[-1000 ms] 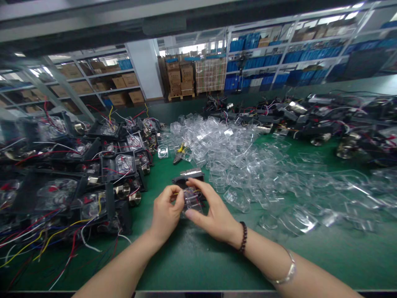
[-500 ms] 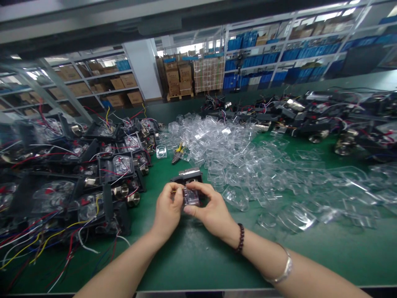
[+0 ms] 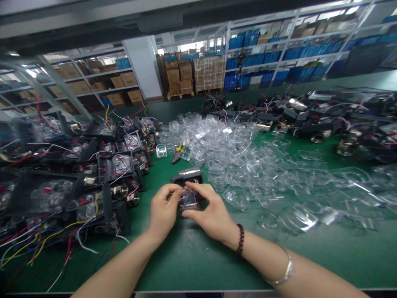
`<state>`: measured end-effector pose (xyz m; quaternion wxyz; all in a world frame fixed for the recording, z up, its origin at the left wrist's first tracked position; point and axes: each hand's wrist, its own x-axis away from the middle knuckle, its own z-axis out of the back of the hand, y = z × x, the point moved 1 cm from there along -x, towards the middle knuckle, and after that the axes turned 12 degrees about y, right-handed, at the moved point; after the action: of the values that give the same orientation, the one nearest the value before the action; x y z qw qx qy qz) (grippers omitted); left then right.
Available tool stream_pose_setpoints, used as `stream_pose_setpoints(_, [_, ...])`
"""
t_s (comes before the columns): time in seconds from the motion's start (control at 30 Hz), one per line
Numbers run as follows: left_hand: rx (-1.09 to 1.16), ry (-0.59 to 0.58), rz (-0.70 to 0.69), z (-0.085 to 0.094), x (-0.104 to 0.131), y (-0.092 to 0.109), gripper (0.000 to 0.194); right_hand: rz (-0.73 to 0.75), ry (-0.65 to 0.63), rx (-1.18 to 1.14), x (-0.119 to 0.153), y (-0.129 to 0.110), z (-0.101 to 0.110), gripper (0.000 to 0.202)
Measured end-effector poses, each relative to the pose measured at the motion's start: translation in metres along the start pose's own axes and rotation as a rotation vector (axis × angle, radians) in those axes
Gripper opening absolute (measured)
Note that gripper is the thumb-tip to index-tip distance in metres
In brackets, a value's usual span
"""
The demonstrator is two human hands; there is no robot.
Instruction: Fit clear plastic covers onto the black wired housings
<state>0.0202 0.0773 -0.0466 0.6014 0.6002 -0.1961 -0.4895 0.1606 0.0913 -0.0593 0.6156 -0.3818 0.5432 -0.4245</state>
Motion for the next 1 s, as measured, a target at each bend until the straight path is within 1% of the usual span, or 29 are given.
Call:
stream_pose_setpoints(0.13, [0.020, -0.002, 0.156, -0.0019, 0.0007, -0.0030, 0.018, -0.020, 0.012, 0.005, 0.0003, -0.0002, -0.0006, 0.053])
stream_pose_setpoints(0.23, [0.098, -0.035, 0.216, -0.0028, 0.0012, -0.0049, 0.019, -0.009, 0.009, 0.019, 0.0007, 0.0003, -0.0009, 0.052])
stream_pose_setpoints(0.4, [0.237, -0.062, 0.283, -0.0017, 0.0004, -0.0003, 0.019, 0.062, 0.048, 0.034, 0.0008, 0.0003, -0.0002, 0.053])
stream_pose_setpoints(0.47, [0.243, -0.067, 0.299, -0.0011, -0.0006, 0.0016, 0.022, 0.111, 0.056, 0.055, 0.0003, -0.0005, 0.0004, 0.052])
stream_pose_setpoints(0.53, [0.228, -0.078, 0.291, -0.0009, -0.0015, 0.0020, 0.021, 0.150, 0.056, 0.082, -0.0002, -0.0015, 0.0011, 0.051])
stream_pose_setpoints(0.63, [0.253, -0.072, 0.281, -0.0008, -0.0015, 0.0006, 0.014, 0.169, 0.050, 0.120, -0.0009, -0.0025, 0.0018, 0.053])
stream_pose_setpoints(0.73, [0.315, -0.061, 0.306, -0.0012, 0.0000, -0.0002, 0.015, 0.173, 0.032, 0.144, -0.0013, -0.0029, 0.0021, 0.058])
stream_pose_setpoints(0.87, [0.366, -0.075, 0.367, -0.0029, 0.0014, 0.0003, 0.018, 0.210, 0.008, 0.167, -0.0010, -0.0034, 0.0021, 0.058])
stream_pose_setpoints(1.0, [0.434, -0.011, 0.436, -0.0046, 0.0008, -0.0032, 0.020, 0.282, 0.003, 0.190, -0.0001, -0.0057, 0.0038, 0.059])
